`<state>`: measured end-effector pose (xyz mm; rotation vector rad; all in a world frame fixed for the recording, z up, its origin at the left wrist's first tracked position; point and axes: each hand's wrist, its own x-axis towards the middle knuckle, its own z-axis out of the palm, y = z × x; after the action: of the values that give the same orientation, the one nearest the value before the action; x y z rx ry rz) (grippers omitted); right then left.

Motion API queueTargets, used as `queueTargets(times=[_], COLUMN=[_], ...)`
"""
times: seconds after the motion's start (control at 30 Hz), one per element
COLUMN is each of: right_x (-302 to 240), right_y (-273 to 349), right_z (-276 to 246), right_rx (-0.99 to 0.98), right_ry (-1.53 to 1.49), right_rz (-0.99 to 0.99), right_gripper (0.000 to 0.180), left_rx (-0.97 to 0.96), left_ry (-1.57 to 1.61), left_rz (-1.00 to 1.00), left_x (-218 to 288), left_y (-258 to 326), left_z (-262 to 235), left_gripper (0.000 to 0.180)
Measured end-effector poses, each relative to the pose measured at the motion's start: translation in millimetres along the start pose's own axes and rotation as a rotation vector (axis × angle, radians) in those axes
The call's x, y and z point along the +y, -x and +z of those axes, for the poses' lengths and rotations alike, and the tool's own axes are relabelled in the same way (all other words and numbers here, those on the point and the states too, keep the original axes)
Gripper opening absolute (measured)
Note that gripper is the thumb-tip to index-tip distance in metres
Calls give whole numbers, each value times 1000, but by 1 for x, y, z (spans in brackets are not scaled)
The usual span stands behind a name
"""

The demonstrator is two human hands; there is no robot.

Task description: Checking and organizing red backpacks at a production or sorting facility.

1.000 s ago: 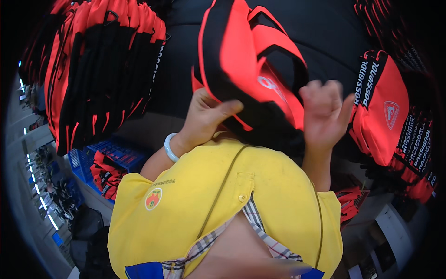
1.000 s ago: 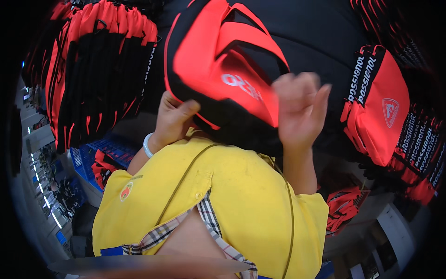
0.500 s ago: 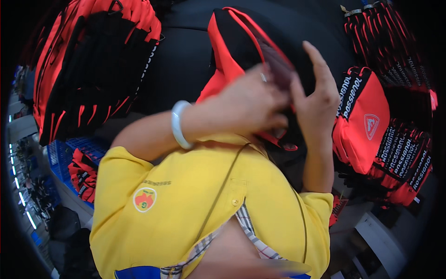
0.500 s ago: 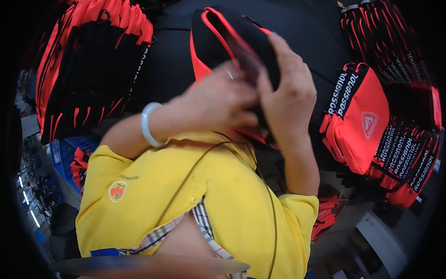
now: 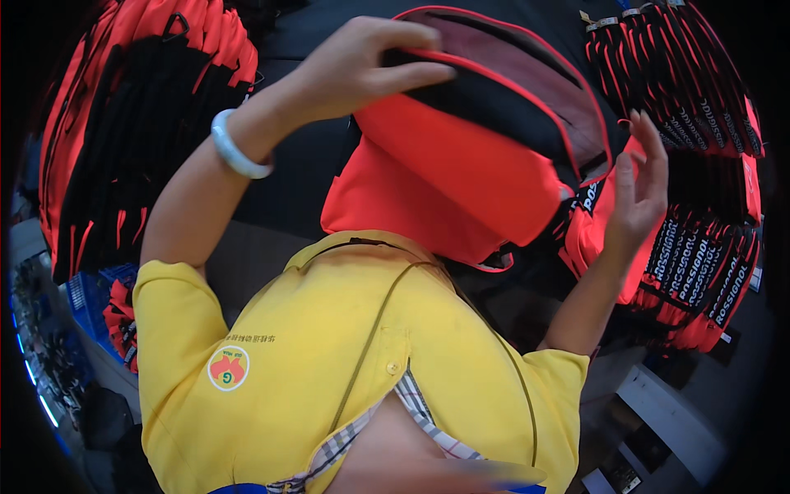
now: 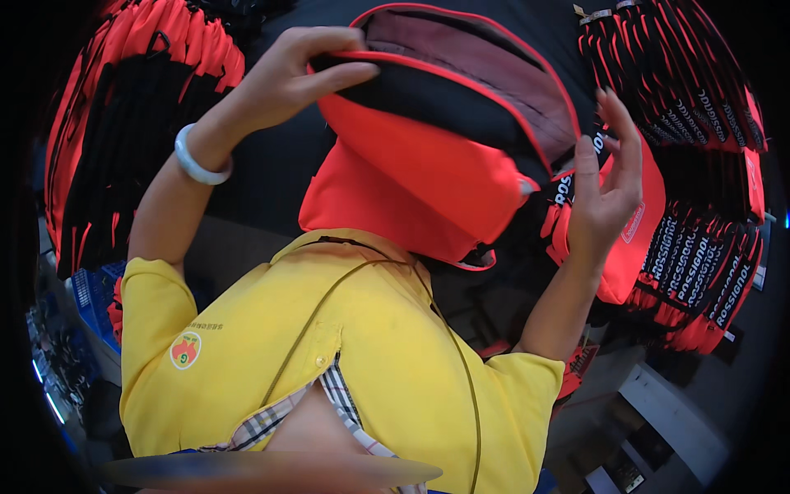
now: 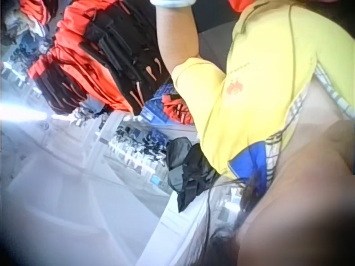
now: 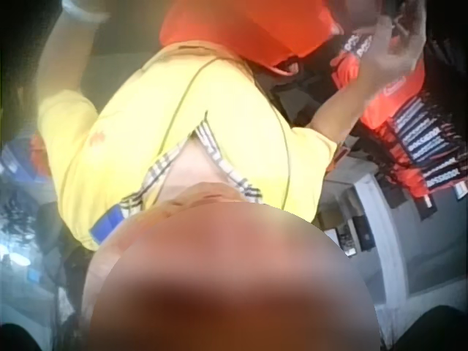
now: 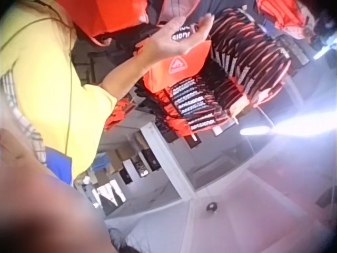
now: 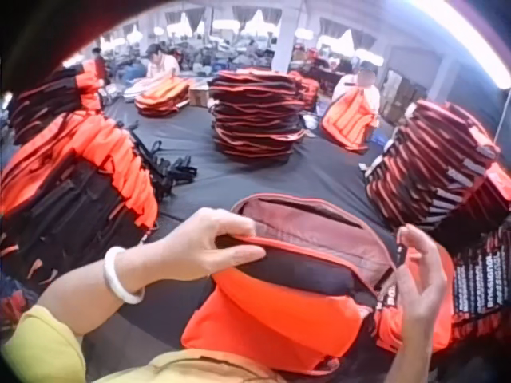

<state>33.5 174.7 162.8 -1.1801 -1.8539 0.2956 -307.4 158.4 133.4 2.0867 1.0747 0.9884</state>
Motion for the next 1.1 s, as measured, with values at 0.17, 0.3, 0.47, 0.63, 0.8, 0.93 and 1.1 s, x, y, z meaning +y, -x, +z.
queueTargets(times=[0.17,0.3,0.47,0.63,0.8,0.93,1.1], right_x=[-76,-57,7,51,47,25,-3], right_y=[-31,-44,-51,-72,-84,-89,-97], right_z=[38,-21,-66,-52,-37,-23,3], right_rx=[-650,-440,-278,-218,-192,-195,-232], right_ry=[-254,-146,-94,70,5,-107,-247], right_rz=[-34,-54,-36,-63,-62,-69,-101], right_gripper=[15,24,30,40,42,46,48], left_rx=[-167,-392,-80,-47,-182,-65,-71], left_ry=[59,120,415,897,910,1191,1502], left_rz=[-20,-296,-202,-79,-203,-136,58], left_x=[67,-35,-12,22,38,100,121], left_y=[-51,-45,-9,-11,-11,7,18], left_z=[9,-39,-37,8,-4,-9,-39], left_gripper=[25,41,33,28,33,32,28])
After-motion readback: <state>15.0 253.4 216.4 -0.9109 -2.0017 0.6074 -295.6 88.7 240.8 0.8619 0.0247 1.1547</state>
